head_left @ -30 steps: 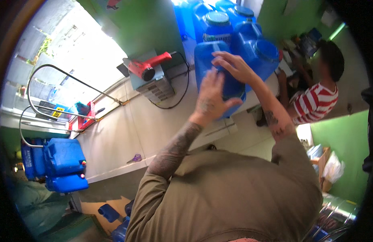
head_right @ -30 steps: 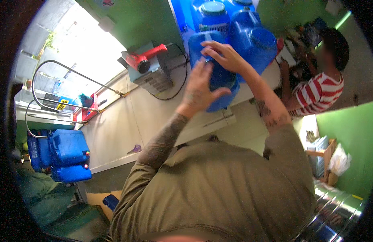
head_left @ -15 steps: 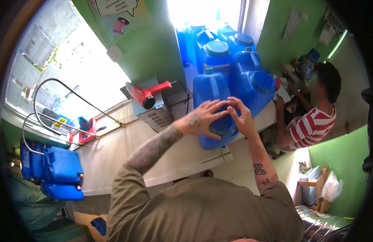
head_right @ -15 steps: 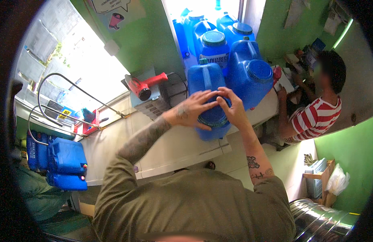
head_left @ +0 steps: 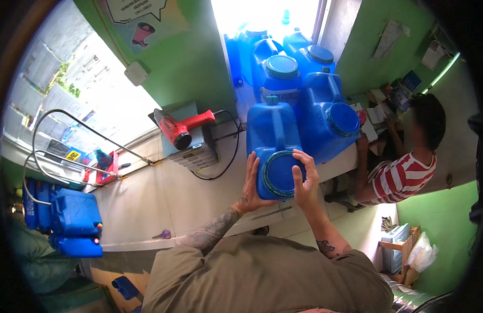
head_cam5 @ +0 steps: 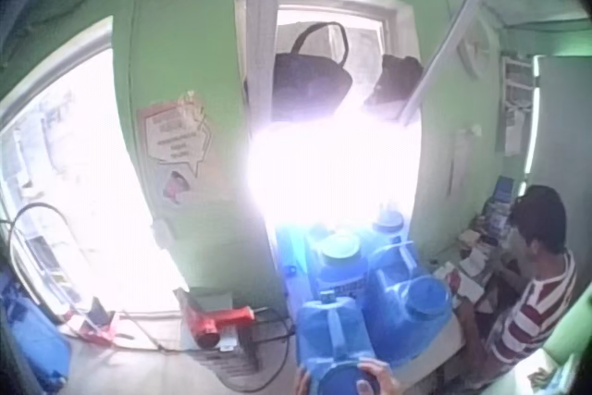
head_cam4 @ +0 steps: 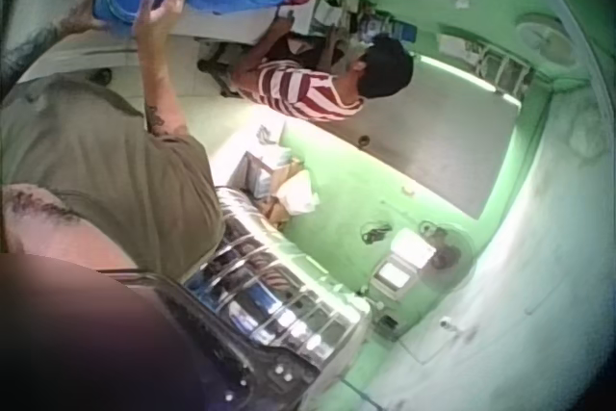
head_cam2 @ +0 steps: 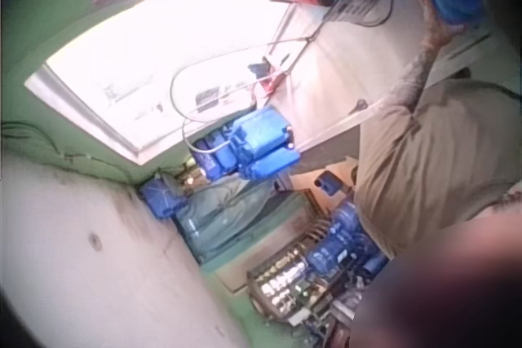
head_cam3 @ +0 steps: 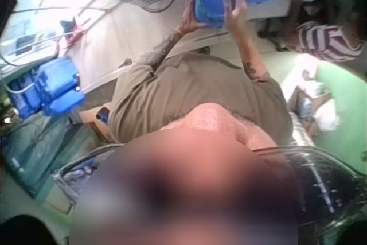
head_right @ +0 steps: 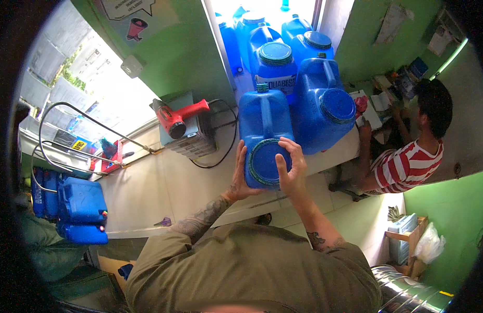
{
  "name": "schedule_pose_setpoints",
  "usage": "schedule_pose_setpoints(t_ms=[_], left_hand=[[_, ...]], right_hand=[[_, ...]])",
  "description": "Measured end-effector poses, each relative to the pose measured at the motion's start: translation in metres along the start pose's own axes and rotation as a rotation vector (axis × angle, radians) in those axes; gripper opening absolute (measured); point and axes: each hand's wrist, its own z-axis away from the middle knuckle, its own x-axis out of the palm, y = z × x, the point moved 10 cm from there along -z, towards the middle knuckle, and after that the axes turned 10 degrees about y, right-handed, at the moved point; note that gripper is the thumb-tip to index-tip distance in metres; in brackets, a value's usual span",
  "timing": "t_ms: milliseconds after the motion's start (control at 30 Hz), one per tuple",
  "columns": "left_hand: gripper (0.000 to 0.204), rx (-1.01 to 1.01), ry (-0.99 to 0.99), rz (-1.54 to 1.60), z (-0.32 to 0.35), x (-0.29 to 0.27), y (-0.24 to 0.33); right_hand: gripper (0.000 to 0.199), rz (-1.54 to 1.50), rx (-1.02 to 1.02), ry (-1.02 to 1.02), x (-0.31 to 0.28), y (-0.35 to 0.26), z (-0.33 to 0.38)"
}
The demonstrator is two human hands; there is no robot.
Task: The person seals blue plastic water containers by placing green shrink bands over the openings and using a red heat gun to shrink the bands. The person then caps the containers and moves them aside.
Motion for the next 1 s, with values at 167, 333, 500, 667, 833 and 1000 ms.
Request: schedule_pose_setpoints(t_ms=[167, 333, 500, 667, 833, 1000], left_hand=[[0.147, 0.04, 0.009, -0.056, -0.005, 0.013, 0.0], [0.138, 0.053, 0.021, 0.04, -0.034, 0.018, -0.004], [0.132, 0.001, 0.144, -0.023, -0.063, 0.05, -0.019], [0.13, 0.019, 0.232, -0.156, -0.064, 0.067, -0.008], [0.129, 0.009, 0.224, -0.128, -0.06, 0.061, -0.001], [0.129, 0.025, 0.204, -0.087, -0.059, 0.067, -0.008]], right_hand=[[0.041, 0.04, 0.01, 0.039, -0.014, 0.007, -0.002], [0.036, 0.026, -0.012, 0.078, -0.009, 0.017, -0.031], [0.034, -0.06, -0.003, 0.089, -0.013, 0.047, -0.079], [0.038, -0.049, -0.087, -0.062, -0.029, 0.059, -0.087], [0.05, 0.58, -0.425, 0.489, -0.101, 0.059, -0.11], [0.063, 0.67, -0.423, 0.393, -0.112, 0.11, -0.134]])
